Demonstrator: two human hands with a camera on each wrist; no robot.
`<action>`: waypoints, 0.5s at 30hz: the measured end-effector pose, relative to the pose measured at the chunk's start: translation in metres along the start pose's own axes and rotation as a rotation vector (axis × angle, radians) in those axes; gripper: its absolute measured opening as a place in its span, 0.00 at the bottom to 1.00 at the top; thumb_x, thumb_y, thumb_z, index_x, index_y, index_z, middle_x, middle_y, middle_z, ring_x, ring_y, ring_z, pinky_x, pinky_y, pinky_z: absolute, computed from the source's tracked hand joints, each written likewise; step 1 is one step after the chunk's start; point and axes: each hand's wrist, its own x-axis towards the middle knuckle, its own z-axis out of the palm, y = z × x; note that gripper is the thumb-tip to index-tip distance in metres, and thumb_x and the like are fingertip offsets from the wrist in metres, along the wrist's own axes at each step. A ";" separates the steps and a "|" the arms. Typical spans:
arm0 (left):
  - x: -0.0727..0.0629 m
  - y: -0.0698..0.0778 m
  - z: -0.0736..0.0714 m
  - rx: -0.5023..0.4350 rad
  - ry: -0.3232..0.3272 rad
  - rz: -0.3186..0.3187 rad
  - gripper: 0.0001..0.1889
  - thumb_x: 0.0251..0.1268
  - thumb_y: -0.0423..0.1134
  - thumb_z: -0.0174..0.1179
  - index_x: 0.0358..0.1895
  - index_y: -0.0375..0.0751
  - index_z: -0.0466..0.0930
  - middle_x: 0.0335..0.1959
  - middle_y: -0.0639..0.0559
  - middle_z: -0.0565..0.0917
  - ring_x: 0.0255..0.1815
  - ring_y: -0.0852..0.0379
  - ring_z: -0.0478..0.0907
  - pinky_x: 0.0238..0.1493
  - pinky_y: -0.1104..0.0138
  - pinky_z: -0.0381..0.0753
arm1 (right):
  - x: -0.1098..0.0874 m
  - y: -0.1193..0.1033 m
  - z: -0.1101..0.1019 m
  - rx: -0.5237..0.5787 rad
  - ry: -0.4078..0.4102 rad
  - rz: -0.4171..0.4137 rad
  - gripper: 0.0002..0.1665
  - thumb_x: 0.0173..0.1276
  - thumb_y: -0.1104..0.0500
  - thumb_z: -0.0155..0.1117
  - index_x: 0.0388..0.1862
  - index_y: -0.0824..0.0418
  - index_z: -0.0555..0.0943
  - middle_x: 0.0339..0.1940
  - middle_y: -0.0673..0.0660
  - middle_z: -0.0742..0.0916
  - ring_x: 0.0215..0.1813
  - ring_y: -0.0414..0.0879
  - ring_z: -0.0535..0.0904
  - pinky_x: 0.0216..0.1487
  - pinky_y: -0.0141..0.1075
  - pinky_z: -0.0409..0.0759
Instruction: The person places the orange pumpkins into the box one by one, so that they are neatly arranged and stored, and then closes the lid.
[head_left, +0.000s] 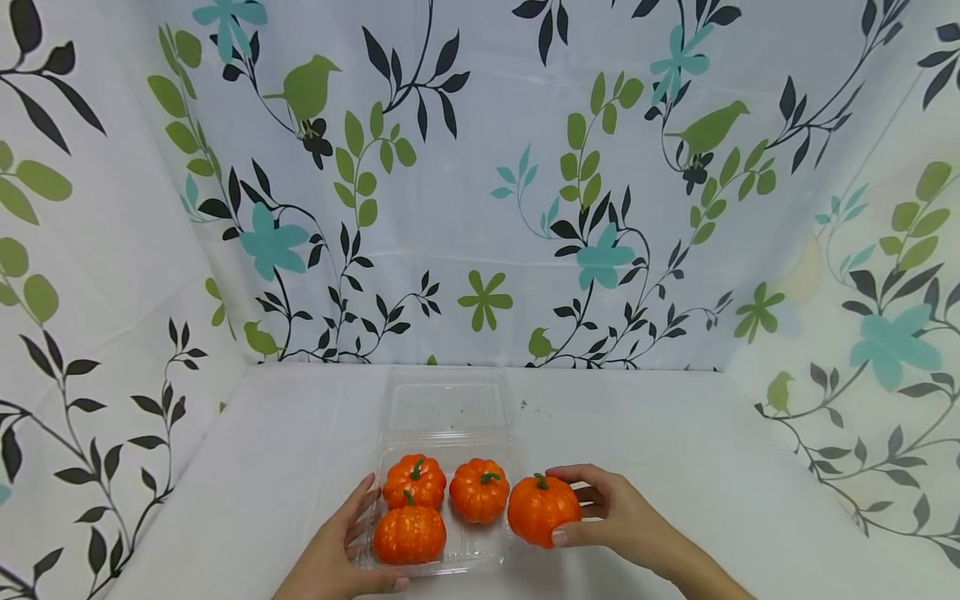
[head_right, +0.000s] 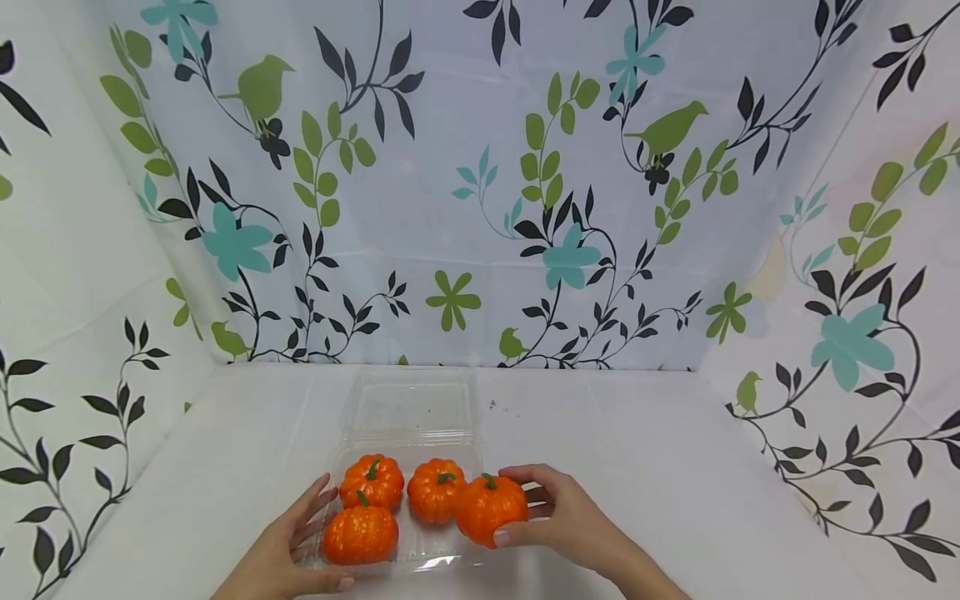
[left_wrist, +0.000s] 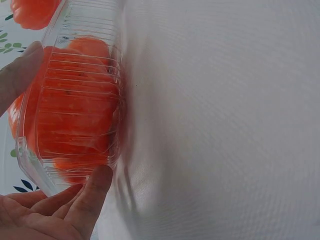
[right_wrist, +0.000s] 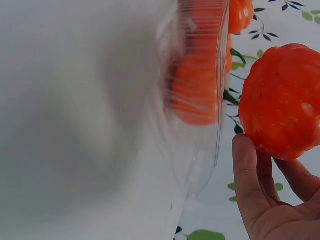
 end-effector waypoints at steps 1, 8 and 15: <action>0.000 0.000 0.000 0.003 0.002 0.002 0.71 0.34 0.49 0.86 0.83 0.46 0.45 0.76 0.32 0.62 0.71 0.29 0.64 0.60 0.44 0.78 | 0.001 -0.001 0.002 0.009 -0.012 0.001 0.36 0.61 0.56 0.78 0.67 0.63 0.76 0.65 0.61 0.80 0.57 0.56 0.81 0.53 0.40 0.86; 0.001 0.000 0.000 0.000 0.008 0.001 0.71 0.33 0.49 0.86 0.83 0.45 0.46 0.76 0.32 0.62 0.71 0.29 0.64 0.60 0.44 0.77 | 0.009 -0.008 0.017 0.044 -0.054 0.018 0.34 0.66 0.52 0.74 0.67 0.63 0.76 0.63 0.59 0.81 0.55 0.54 0.82 0.54 0.41 0.85; -0.001 -0.001 0.000 -0.004 0.003 0.017 0.71 0.34 0.48 0.86 0.83 0.44 0.45 0.76 0.31 0.62 0.72 0.28 0.64 0.61 0.44 0.77 | 0.016 -0.011 0.026 0.014 -0.050 0.063 0.32 0.68 0.47 0.68 0.65 0.64 0.77 0.57 0.56 0.84 0.51 0.51 0.84 0.53 0.46 0.86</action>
